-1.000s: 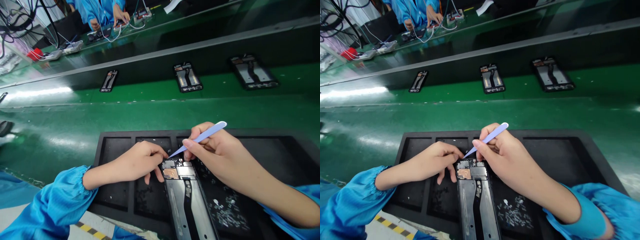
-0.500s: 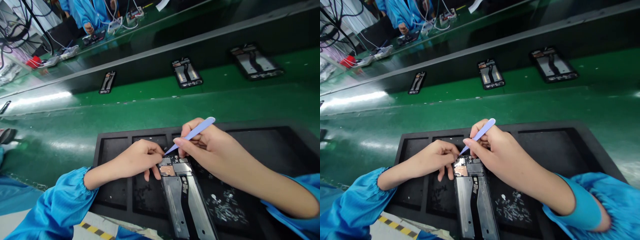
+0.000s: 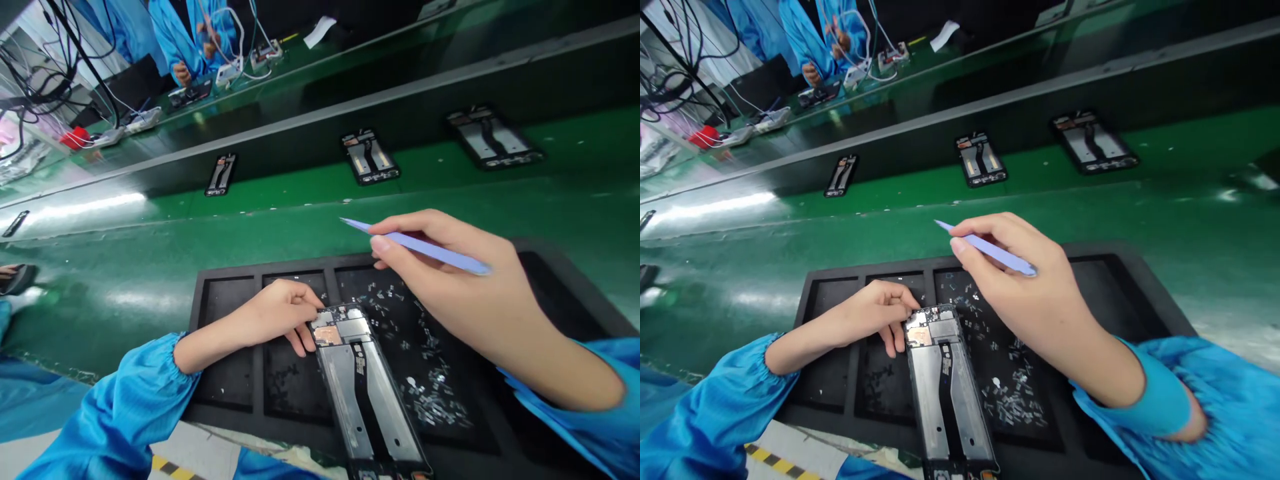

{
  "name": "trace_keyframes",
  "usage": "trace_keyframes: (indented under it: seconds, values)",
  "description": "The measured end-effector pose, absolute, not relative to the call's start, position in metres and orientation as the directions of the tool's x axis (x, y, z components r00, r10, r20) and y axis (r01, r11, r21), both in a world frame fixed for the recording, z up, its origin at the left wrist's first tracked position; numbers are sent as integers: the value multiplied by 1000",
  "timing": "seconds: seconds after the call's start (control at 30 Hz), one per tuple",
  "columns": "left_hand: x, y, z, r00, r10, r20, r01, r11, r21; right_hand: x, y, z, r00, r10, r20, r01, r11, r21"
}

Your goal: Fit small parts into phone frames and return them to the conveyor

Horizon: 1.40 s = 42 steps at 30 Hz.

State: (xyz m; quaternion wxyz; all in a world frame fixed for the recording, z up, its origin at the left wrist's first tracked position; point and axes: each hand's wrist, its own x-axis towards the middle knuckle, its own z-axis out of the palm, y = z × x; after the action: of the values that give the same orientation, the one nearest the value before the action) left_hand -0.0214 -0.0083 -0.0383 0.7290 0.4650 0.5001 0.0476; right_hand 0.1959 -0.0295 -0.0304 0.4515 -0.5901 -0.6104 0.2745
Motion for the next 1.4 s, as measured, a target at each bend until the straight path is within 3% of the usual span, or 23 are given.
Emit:
trace_keyframes:
  seconds: [0.17,0.3,0.5,0.63,0.87,0.97,1.03,1.1,1.27,1.4]
  values:
    - [-23,-9,-46,493,555,-670,394,544,741,186,-100,-30,-262,904,337,774,405,-487]
    - [-23,-11,-48,477,595,-647,400,509,763,155,-159,-50,-342,877,338,863,435,-257]
    - [-23,-13,-42,447,637,-628,395,489,778,114,-171,-65,-250,871,423,948,310,-78]
    - [-26,-15,-43,444,650,-617,370,494,787,115,-170,-57,-210,867,451,963,262,-56]
    - [-29,-19,-51,497,638,-588,361,464,809,180,-164,17,-319,818,480,901,418,-114]
    - [-28,-19,-55,521,637,-568,349,448,823,197,-119,53,-260,884,389,908,361,-215]
    - [-28,-19,-57,529,640,-557,342,440,830,197,-69,64,-187,949,254,930,254,-264]
    - [-27,-21,-61,533,644,-549,340,431,836,187,-9,60,-74,991,112,955,103,-277]
    - [-26,-23,-74,504,675,-539,398,373,838,153,123,8,19,998,52,962,-4,-272]
    - [-29,-18,-83,509,685,-520,464,291,837,140,169,-35,62,998,25,962,-53,-270]
